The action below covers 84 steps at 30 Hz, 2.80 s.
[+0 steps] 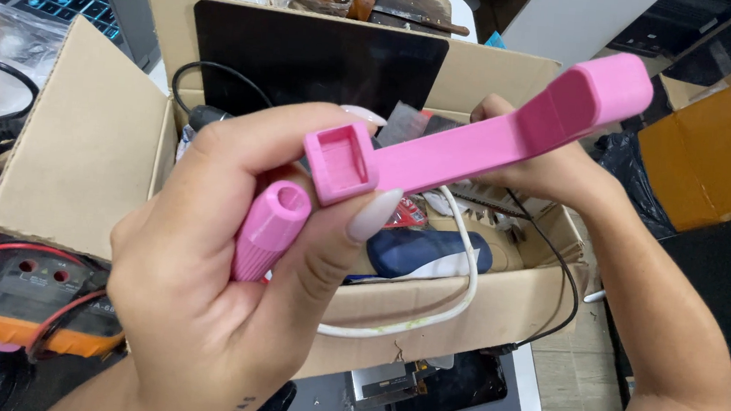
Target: Sorting through a box of miscellaneous electronic parts, tools, and accessories on a repair bench.
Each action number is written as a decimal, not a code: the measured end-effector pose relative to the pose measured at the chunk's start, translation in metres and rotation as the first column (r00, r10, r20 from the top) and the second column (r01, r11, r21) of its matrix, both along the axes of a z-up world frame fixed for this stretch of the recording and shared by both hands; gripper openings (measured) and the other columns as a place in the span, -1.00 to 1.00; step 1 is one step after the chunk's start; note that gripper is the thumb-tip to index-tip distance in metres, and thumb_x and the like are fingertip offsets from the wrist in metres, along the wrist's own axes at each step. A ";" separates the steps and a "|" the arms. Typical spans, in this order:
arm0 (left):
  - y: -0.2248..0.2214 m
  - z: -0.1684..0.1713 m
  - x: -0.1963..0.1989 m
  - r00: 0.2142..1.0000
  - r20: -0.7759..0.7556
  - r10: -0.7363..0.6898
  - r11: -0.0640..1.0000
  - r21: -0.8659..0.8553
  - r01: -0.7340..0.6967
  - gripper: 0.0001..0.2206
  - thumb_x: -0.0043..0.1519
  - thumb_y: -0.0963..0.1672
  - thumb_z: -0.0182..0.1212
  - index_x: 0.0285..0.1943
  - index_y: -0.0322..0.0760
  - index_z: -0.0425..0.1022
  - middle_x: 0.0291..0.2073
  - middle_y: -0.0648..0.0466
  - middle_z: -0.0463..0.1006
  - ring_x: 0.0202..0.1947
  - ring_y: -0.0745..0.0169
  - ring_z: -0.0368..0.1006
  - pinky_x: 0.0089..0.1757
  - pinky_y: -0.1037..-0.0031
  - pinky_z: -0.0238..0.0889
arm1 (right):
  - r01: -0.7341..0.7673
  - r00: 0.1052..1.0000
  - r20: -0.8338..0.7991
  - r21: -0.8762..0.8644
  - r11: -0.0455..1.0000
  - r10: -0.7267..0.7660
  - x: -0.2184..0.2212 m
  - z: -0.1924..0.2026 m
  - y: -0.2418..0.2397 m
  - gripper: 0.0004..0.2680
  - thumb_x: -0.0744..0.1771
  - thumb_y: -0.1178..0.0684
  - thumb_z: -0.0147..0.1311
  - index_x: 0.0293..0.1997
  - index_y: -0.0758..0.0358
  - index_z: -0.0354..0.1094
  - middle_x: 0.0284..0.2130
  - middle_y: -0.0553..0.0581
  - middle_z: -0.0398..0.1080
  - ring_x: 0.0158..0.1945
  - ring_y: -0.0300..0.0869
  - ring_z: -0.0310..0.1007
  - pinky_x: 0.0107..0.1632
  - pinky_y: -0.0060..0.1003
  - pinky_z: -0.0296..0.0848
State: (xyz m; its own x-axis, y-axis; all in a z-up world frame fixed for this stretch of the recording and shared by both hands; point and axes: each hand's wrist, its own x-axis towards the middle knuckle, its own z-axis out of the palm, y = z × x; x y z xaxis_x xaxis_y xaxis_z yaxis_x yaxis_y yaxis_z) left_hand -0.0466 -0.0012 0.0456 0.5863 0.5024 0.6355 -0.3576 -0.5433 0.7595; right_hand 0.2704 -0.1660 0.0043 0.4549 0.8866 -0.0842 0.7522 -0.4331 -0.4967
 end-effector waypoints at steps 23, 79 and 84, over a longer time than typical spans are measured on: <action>-0.005 0.000 0.011 0.998 -0.011 -0.064 0.998 0.023 0.064 -0.76 0.35 -0.13 0.16 0.08 -0.42 0.50 -0.23 0.03 0.59 -0.45 0.41 0.55 -0.31 0.66 0.38 | -0.021 0.970 0.242 0.099 0.995 -0.003 0.020 0.025 -0.007 -0.45 0.21 0.07 0.42 0.31 0.32 0.26 0.00 0.26 0.41 0.03 -0.02 0.40 -0.05 -0.10 0.41; 0.119 -0.071 -0.162 0.638 0.031 0.770 0.487 0.617 -0.618 -0.85 0.45 -0.13 0.26 0.13 -0.23 0.51 -0.16 -0.03 0.66 -0.30 -0.12 0.56 -0.39 0.19 0.27 | -0.089 0.820 0.524 0.513 0.853 -0.229 -0.130 -0.107 -0.057 -0.68 0.62 0.17 -0.16 -0.14 0.27 0.60 -0.26 0.12 0.52 -0.10 0.04 0.47 0.12 -0.11 0.36; 0.148 -0.093 -0.146 0.597 -0.002 0.802 0.347 0.816 -0.463 -0.77 0.31 -0.14 0.43 0.13 -0.18 0.59 -0.27 0.05 0.59 -0.27 -0.05 0.56 -0.40 0.19 0.36 | -0.176 0.850 0.502 0.554 0.814 -0.158 -0.146 -0.089 -0.048 -0.65 0.56 0.19 -0.22 -0.28 0.33 0.54 -0.41 0.12 0.48 -0.28 -0.01 0.42 0.01 -0.11 0.34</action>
State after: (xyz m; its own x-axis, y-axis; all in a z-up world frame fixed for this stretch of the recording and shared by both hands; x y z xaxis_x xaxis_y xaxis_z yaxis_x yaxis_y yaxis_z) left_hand -0.1924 0.1472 -0.0473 0.5334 0.3353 0.7766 0.5353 -0.8447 -0.0030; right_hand 0.1242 -0.2137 -0.0843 0.2728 0.6969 0.6633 0.9621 -0.1937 -0.1921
